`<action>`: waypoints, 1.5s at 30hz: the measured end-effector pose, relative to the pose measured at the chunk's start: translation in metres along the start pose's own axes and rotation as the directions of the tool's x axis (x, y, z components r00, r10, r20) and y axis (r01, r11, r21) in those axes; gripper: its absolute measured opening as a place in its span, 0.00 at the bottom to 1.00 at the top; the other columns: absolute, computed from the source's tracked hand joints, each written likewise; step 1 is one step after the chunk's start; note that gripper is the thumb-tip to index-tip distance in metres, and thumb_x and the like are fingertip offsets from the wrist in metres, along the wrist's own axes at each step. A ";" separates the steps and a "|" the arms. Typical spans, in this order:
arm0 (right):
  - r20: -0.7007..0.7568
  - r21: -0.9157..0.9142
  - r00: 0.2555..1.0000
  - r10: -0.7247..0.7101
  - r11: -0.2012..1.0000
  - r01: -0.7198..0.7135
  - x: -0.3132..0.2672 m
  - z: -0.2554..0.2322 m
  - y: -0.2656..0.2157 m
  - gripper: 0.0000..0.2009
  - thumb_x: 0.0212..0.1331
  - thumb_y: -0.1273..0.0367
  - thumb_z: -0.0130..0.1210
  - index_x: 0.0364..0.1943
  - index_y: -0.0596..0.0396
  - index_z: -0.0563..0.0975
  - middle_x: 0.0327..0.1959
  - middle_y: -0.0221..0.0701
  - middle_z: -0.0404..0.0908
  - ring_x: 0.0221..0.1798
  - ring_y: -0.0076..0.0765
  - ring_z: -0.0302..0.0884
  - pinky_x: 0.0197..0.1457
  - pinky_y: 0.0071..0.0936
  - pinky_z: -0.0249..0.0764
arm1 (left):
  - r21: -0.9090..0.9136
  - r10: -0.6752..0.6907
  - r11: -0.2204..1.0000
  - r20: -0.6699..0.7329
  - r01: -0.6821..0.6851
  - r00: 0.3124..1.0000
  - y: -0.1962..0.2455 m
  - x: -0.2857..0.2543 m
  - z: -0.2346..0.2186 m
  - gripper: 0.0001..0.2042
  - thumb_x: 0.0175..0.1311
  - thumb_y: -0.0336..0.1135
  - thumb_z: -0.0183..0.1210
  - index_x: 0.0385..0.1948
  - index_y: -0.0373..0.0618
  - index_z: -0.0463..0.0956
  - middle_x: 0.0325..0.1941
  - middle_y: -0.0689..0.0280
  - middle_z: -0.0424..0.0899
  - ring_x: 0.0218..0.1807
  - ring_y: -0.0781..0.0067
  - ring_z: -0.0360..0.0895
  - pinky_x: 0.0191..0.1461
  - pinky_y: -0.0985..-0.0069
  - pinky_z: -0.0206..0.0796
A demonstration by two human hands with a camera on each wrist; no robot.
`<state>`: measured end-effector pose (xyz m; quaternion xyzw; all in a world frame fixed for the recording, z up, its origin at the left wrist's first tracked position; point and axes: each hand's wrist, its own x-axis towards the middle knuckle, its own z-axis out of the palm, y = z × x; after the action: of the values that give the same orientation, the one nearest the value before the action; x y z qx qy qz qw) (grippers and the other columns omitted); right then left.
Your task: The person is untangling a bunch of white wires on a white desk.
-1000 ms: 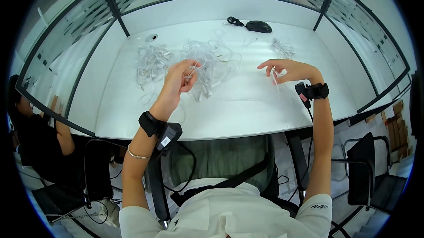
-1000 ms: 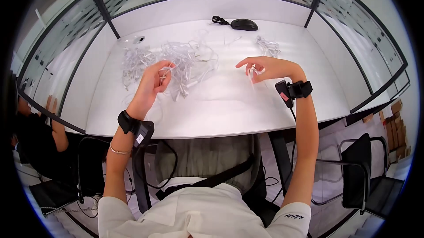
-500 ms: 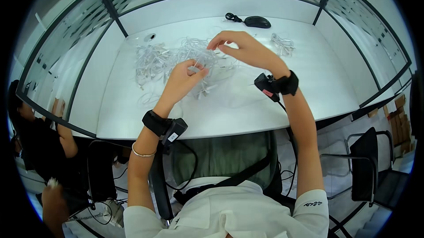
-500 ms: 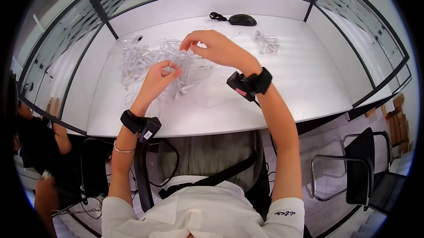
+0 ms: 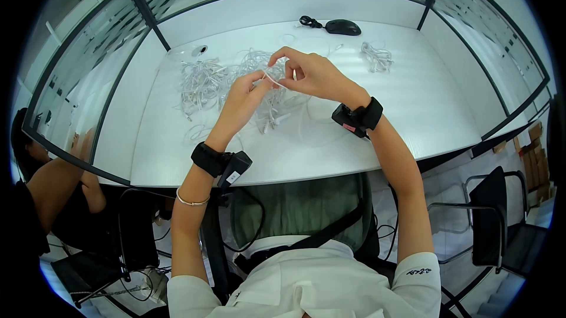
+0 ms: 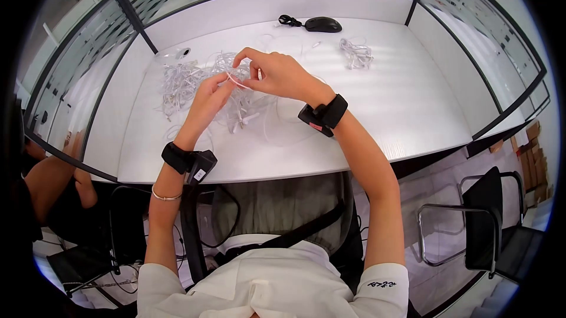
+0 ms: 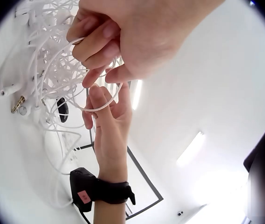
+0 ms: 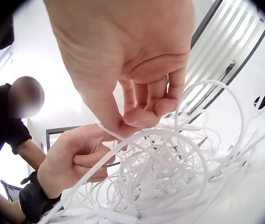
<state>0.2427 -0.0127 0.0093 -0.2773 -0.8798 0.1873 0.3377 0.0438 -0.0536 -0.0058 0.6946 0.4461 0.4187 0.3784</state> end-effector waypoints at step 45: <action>-0.240 0.007 0.948 -0.209 0.976 0.217 0.003 -0.010 -0.016 0.14 0.52 0.70 0.58 0.45 0.51 0.76 0.40 0.30 0.77 0.47 0.32 0.71 0.51 0.26 0.65 | -0.416 -0.048 0.909 -0.045 0.025 0.998 0.023 0.017 0.013 0.10 0.64 0.35 0.42 0.21 0.46 0.63 0.17 0.76 0.57 0.19 0.86 0.48 0.26 0.83 0.40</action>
<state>0.2418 -0.0219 0.0258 -0.1954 -0.8545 0.1297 0.4636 0.0671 -0.0466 0.0147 0.5785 0.3700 0.5153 0.5128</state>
